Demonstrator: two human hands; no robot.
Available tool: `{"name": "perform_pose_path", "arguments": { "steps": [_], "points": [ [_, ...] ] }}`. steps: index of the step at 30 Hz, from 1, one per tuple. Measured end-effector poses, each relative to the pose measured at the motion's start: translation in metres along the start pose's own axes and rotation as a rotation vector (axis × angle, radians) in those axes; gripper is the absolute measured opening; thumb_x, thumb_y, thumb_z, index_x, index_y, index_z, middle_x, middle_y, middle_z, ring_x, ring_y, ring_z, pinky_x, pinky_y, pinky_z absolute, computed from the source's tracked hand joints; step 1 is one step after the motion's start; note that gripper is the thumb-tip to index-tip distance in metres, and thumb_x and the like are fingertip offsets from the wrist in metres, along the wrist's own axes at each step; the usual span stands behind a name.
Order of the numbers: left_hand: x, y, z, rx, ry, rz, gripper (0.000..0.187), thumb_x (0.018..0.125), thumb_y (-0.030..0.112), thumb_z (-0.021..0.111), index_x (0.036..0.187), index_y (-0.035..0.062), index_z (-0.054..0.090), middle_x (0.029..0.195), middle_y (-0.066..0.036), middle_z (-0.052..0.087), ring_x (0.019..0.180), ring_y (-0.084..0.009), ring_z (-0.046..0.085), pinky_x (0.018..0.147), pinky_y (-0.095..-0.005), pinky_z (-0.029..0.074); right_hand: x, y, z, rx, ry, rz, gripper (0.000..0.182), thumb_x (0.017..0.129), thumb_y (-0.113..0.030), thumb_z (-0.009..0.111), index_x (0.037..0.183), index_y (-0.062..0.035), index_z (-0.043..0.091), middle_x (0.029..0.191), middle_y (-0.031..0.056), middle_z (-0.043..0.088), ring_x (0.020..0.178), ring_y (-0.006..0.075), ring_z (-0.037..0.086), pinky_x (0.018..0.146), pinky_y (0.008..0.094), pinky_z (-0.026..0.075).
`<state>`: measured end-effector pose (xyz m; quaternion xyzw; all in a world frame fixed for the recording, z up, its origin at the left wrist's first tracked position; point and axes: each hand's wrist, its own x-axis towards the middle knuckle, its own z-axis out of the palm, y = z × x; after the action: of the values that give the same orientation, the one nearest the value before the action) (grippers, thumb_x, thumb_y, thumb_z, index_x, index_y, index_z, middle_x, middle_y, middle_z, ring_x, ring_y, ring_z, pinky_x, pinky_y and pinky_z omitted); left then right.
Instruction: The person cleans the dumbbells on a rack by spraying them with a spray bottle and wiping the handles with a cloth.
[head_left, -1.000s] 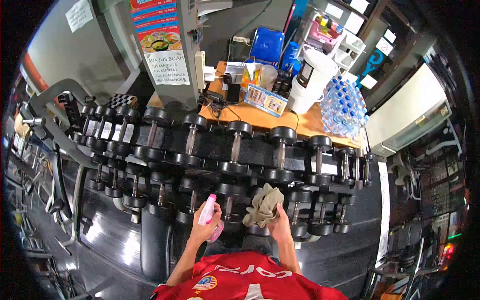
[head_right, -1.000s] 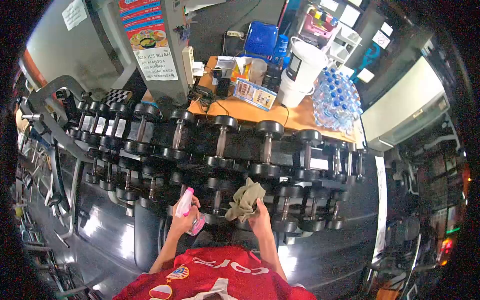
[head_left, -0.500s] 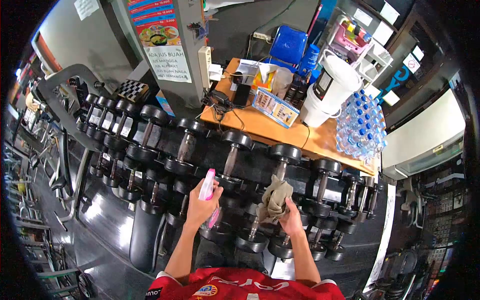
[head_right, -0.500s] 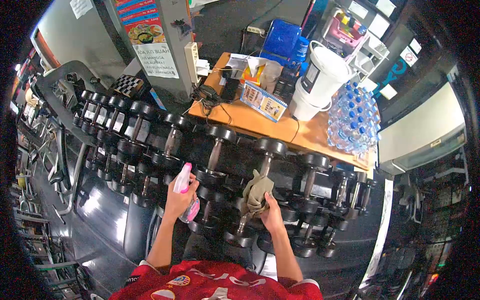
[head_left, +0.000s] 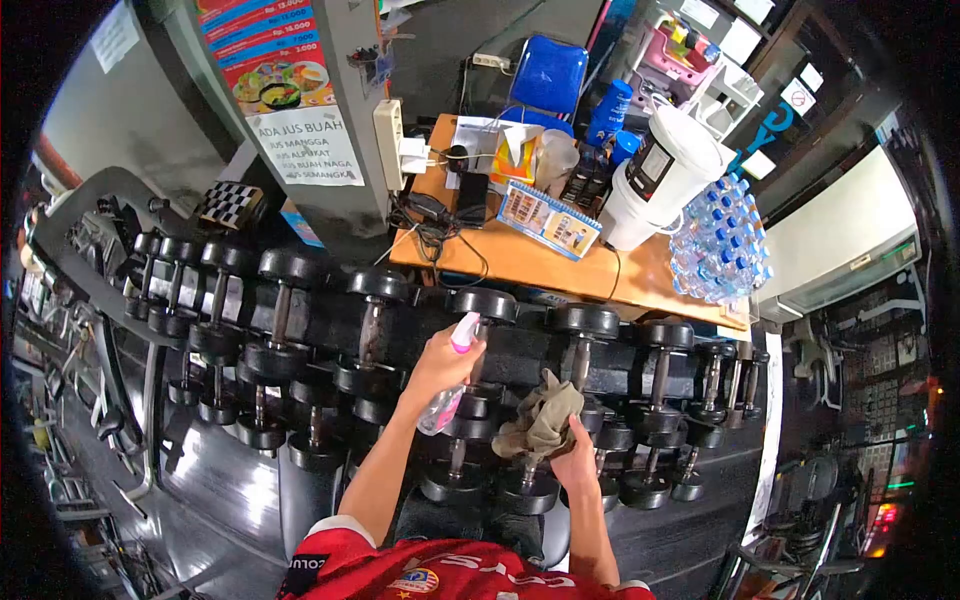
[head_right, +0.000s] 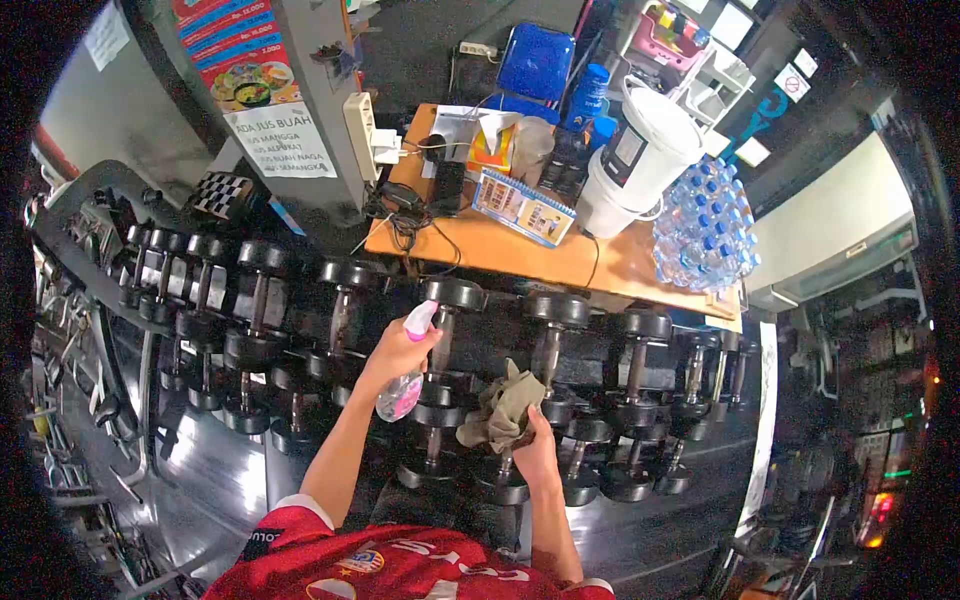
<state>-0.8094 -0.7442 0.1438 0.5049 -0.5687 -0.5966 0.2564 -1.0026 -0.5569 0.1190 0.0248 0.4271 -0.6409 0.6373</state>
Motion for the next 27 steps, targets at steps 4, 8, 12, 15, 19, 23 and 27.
{"name": "perform_pose_path", "arguments": {
  "steps": [4,8,12,15,19,23,27],
  "points": [
    [0.009,0.000,-0.001,-0.032,-0.034,-0.048,0.016,0.085,0.017,0.063,0.086,0.0028,0.057,0.058,-0.003,0.057,0.047,-0.0113,0.057,0.046,-0.0281,0.046,0.020,-0.008,0.012,0.011,0.024,-0.044,0.040,0.093,-0.028,0.054,0.125,-0.0050,0.050,0.121,0.0084,0.056,0.112,0.0240,0.054,0.095,0.0413,0.042],
    [0.009,-0.003,-0.001,-0.038,-0.016,0.002,0.018,0.085,0.018,0.065,0.086,0.0027,0.056,0.060,-0.004,0.058,0.049,-0.0115,0.058,0.046,-0.0280,0.047,0.060,-0.013,0.037,-0.447,0.162,-0.295,0.043,0.095,-0.025,0.052,0.129,0.0014,0.047,0.123,0.0116,0.055,0.113,0.0229,0.053,0.095,0.0347,0.042],
    [-0.010,-0.020,0.003,-0.034,-0.007,-0.031,0.020,0.084,0.019,0.067,0.087,0.0018,0.056,0.061,-0.007,0.058,0.050,-0.0146,0.060,0.047,-0.0301,0.049,0.132,-0.001,0.064,-1.279,0.093,-0.936,0.040,0.090,-0.013,0.056,0.125,0.0060,0.048,0.128,0.0228,0.049,0.119,0.0373,0.047,0.101,0.0379,0.037],
    [-0.033,-0.042,0.012,-0.024,-0.042,-0.100,0.023,0.083,0.020,0.068,0.090,0.0012,0.057,0.064,-0.009,0.060,0.051,-0.0157,0.061,0.049,-0.0311,0.050,0.163,0.003,0.112,-1.830,-0.358,-1.247,0.040,0.075,-0.007,0.059,0.115,-0.0040,0.058,0.129,0.0159,0.050,0.125,0.0352,0.042,0.107,0.0489,0.030],
    [-0.053,-0.052,0.023,0.311,-0.006,0.065,0.026,0.080,0.016,0.067,0.098,0.0005,0.058,0.088,-0.021,0.063,0.079,-0.0359,0.064,0.067,-0.0404,0.052,0.191,0.028,0.157,-2.190,-0.474,-1.284,0.032,0.079,-0.014,0.057,0.110,-0.0092,0.063,0.117,0.0071,0.057,0.117,0.0302,0.047,0.100,0.0451,0.035],
    [-0.054,-0.057,0.027,0.349,0.009,0.187,0.026,0.079,0.016,0.066,0.095,-0.0020,0.055,0.082,-0.021,0.059,0.079,-0.0430,0.058,0.067,-0.0441,0.048,0.210,0.056,0.189,-2.655,-0.575,-0.959,0.027,0.081,-0.016,0.055,0.104,-0.0077,0.066,0.108,0.0093,0.059,0.105,0.0278,0.053,0.087,0.0412,0.039],
    [-0.055,-0.059,0.031,0.299,0.035,0.162,0.026,0.079,0.014,0.066,0.097,-0.0016,0.056,0.086,-0.022,0.059,0.081,-0.0428,0.059,0.069,-0.0451,0.050,0.239,0.094,0.194,-2.836,-0.402,-0.898,0.021,0.080,-0.016,0.056,0.095,-0.0072,0.068,0.101,0.0096,0.061,0.099,0.0257,0.055,0.082,0.0400,0.040]
  ]
}}
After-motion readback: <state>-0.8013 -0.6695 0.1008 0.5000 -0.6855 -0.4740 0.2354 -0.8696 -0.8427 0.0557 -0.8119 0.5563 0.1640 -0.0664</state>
